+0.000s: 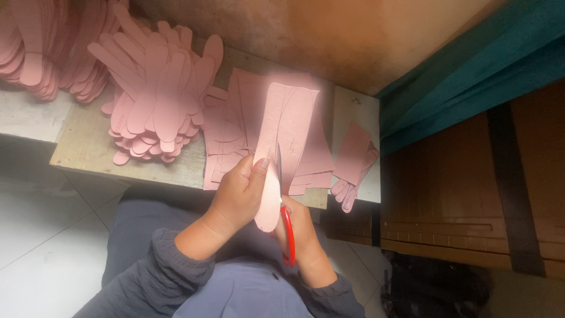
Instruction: The person uses red-handled scissors to cut pink foam sheets along pre-drawn outlines. They repeatedly trim the edges of the shapes and place the finished pieces into a growing pile on the table.
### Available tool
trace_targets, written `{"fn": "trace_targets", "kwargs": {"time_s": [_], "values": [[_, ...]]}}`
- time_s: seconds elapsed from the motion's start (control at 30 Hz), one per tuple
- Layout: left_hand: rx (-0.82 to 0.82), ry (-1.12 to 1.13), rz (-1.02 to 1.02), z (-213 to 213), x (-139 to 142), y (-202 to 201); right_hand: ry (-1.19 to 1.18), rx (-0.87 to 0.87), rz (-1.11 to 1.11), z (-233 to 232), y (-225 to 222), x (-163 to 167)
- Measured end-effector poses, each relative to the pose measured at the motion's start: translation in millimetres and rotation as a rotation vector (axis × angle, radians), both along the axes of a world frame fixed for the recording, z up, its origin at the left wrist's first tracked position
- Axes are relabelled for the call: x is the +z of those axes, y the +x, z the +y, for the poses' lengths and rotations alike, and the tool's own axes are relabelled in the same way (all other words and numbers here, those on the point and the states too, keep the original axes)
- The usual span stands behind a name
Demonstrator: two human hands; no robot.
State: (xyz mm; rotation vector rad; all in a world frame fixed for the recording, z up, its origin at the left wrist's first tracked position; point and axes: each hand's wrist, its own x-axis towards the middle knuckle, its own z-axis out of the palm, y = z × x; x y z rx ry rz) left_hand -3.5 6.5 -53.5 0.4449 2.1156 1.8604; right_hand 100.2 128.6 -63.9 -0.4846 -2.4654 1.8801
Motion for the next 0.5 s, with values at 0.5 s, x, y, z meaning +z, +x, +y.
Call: {"fn": "trace_targets", "kwargs": {"time_s": [0.5], "values": [[-0.006, 0.047, -0.063, 1.0, 0.1, 1.5, 0.118, -0.003, 0.058, -2.1, -0.6, -6.6]]}}
